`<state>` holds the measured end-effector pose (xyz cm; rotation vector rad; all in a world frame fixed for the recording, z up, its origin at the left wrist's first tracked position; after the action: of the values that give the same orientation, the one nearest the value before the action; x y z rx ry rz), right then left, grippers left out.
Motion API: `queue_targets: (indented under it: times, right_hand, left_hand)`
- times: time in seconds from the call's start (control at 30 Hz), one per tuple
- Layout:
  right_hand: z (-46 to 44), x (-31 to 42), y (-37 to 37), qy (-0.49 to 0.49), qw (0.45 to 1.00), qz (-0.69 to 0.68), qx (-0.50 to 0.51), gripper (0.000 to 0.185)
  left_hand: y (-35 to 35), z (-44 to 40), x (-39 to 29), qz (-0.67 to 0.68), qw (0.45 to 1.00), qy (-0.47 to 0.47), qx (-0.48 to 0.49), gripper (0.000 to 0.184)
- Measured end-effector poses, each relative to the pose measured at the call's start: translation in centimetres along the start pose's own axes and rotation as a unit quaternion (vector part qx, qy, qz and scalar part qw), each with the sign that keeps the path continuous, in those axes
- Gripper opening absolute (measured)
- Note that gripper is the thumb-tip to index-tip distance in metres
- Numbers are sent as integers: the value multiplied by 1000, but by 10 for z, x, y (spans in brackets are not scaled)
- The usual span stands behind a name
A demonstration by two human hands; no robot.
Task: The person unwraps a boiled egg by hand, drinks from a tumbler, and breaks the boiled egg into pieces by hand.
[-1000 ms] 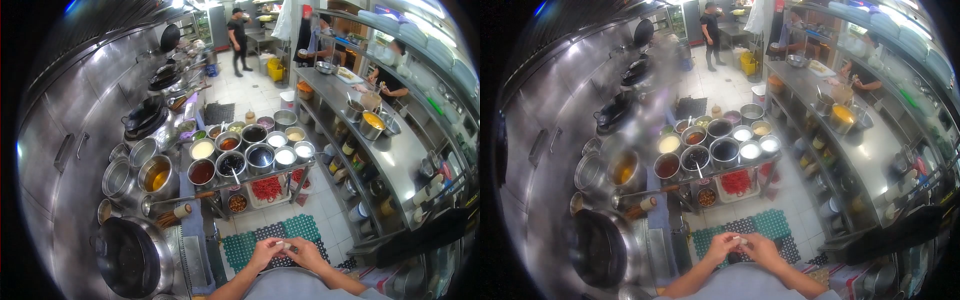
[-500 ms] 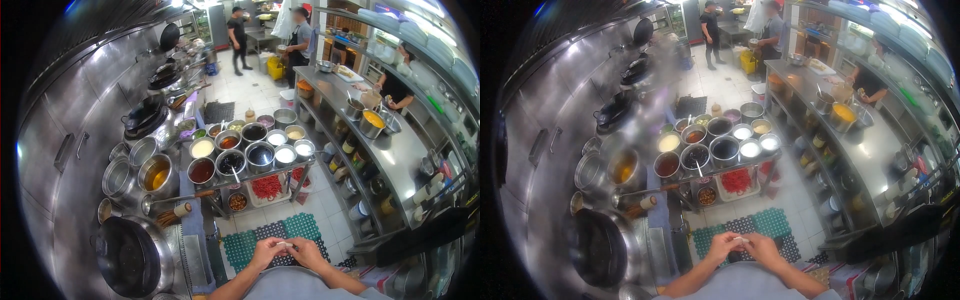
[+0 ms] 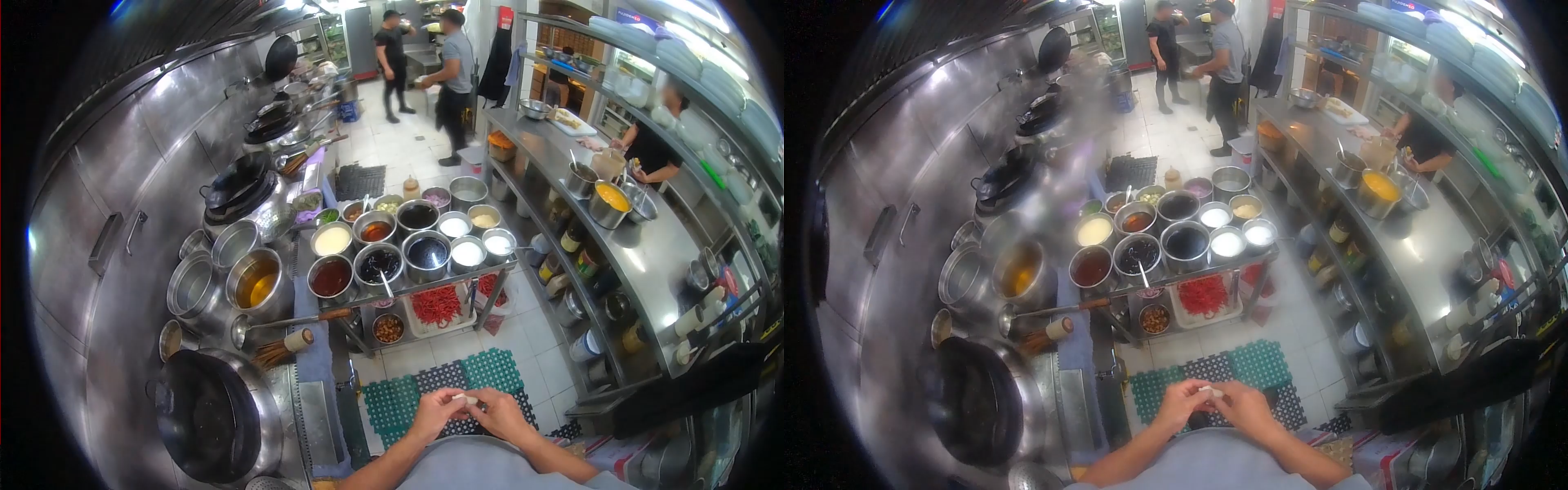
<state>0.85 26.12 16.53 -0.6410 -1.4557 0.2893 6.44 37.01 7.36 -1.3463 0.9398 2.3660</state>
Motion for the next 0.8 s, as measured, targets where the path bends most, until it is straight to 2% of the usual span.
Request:
queue_targets:
  times: [0.33,0.8]
  right_hand:
    - [1,-2,-1,-22,999,17,-16,24]
    - [4,-10,-2,16,999,-18,-28,17]
  left_hand:
    - [0,2,-1,-30,1000,7,-6,20]
    - [2,2,6,-19,1000,11,10,17]
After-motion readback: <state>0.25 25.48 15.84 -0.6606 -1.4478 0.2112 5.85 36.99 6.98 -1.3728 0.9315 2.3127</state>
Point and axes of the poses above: each hand's wrist, its own z-axis away from the middle knuckle, its own y-axis out of the palm, x = y × z, the point moved 9 cm from there along -z, towards the middle knuckle, and after that the axes turned 2 degrees about -z, right-handed, at the moved point
